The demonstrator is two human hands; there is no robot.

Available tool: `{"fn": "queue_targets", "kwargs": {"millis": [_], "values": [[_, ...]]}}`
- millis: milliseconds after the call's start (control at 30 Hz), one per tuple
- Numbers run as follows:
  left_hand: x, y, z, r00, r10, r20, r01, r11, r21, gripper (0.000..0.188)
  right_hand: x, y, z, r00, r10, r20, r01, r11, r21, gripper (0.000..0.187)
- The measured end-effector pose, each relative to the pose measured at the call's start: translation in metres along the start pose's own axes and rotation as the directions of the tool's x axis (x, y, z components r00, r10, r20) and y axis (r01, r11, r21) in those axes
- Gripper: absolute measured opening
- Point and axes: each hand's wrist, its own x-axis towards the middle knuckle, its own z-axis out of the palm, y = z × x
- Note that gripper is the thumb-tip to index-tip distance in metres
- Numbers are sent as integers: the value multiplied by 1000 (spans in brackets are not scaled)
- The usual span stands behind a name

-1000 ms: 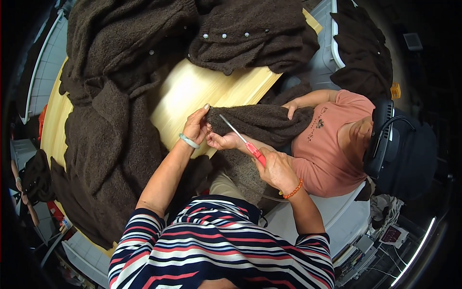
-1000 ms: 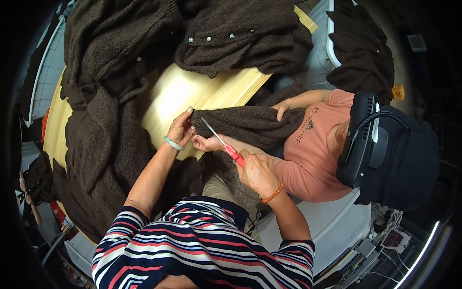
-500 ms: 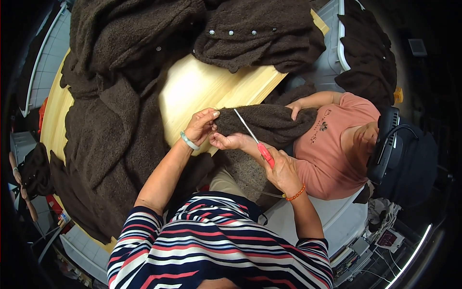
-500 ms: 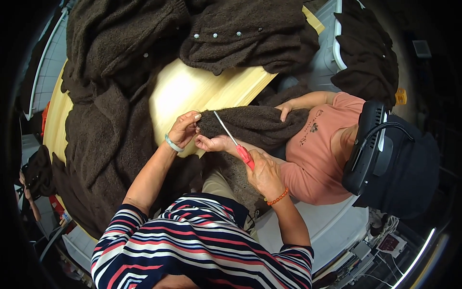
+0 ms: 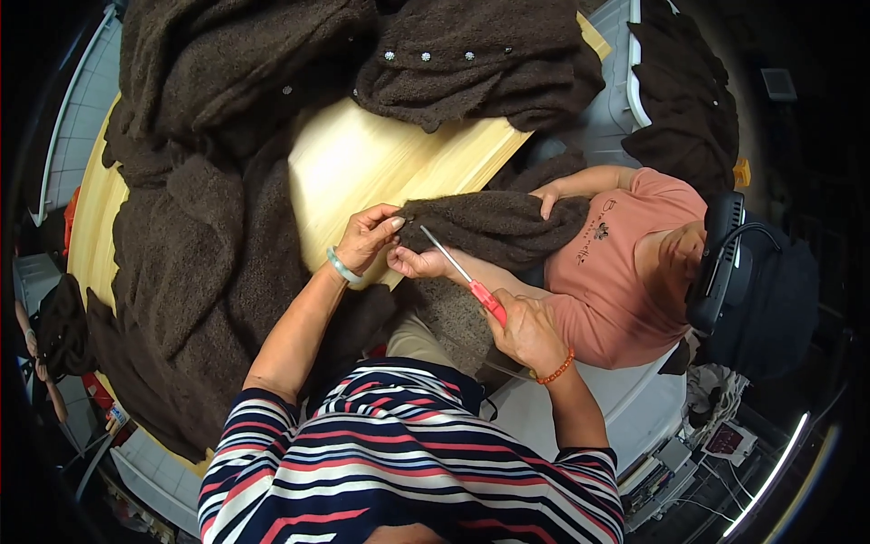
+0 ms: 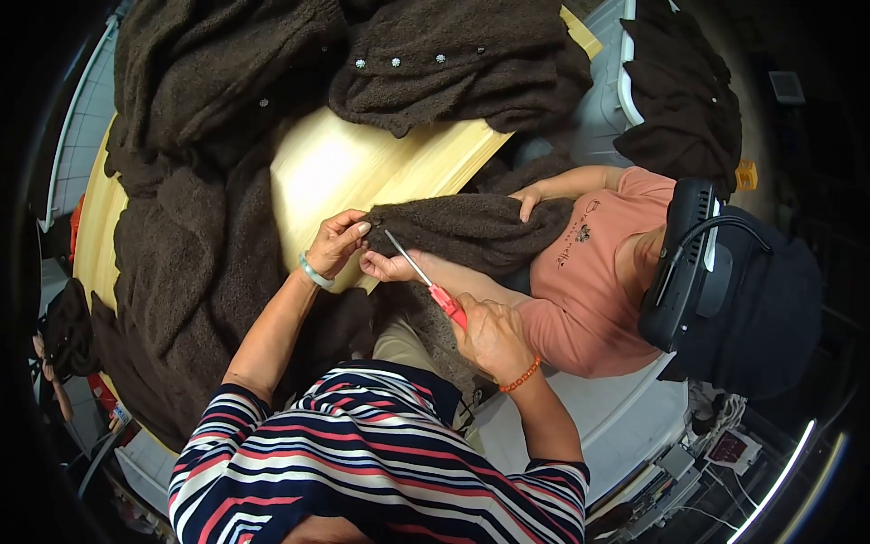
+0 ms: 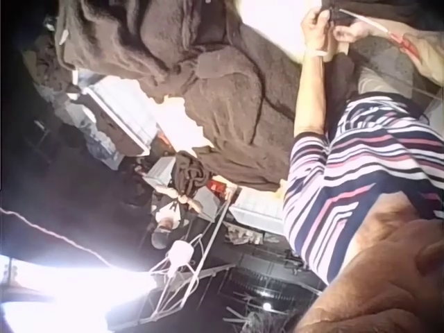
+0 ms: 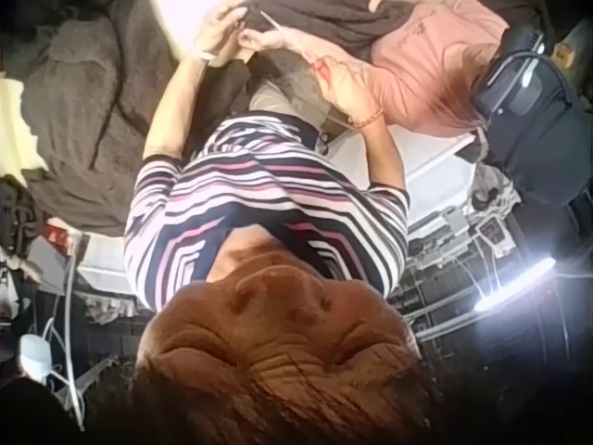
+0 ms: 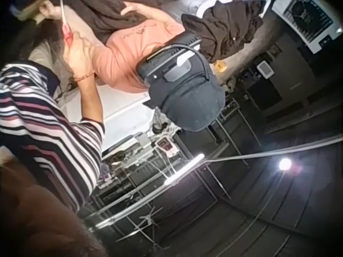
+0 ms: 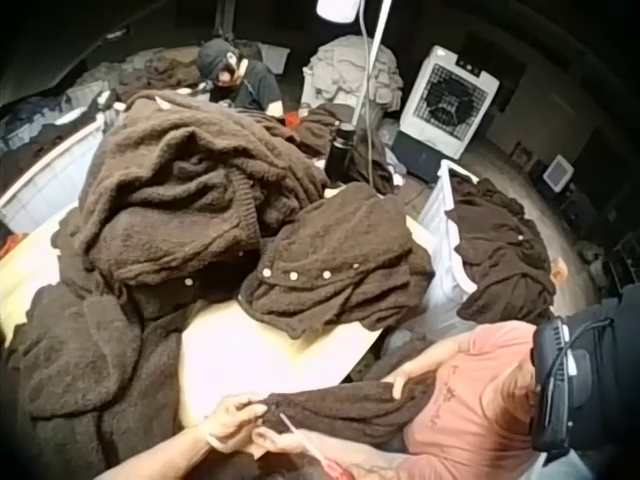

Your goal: Trimming loose threads and excess fabric from knitted garments using a pair of scissors.

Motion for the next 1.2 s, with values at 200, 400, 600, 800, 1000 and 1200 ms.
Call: {"fn": "queue_targets", "kwargs": {"millis": [200, 400, 600, 800, 1000, 1200], "values": [[1, 0, 0, 1000, 13, 7, -14, 994, 109, 14, 7, -4, -1, 999, -25, 35, 24, 1000, 6, 23], [2, 4, 8, 998, 42, 38, -51, 953, 297, 10, 8, -9, -6, 997, -31, 67, 32, 999, -14, 22], [3, -2, 0, 998, 22, 50, -35, 960, 278, 8, 1, -4, -4, 999, 8, 47, -8, 1000, 6, 23], [-5, 4, 8, 996, -92, -13, 92, 996, -4, 10, -12, -1, 13, 995, -86, -57, 92, 989, 118, 18], [-7, 0, 6, 991, -130, 33, 132, 987, -86, 15, -19, -5, 23, 995, -102, -16, 103, 988, 116, 17], [-9, -9, 8, 986, -149, 69, 156, 981, -114, 14, -22, -12, 22, 996, -87, -31, 90, 985, 145, 18]]}}
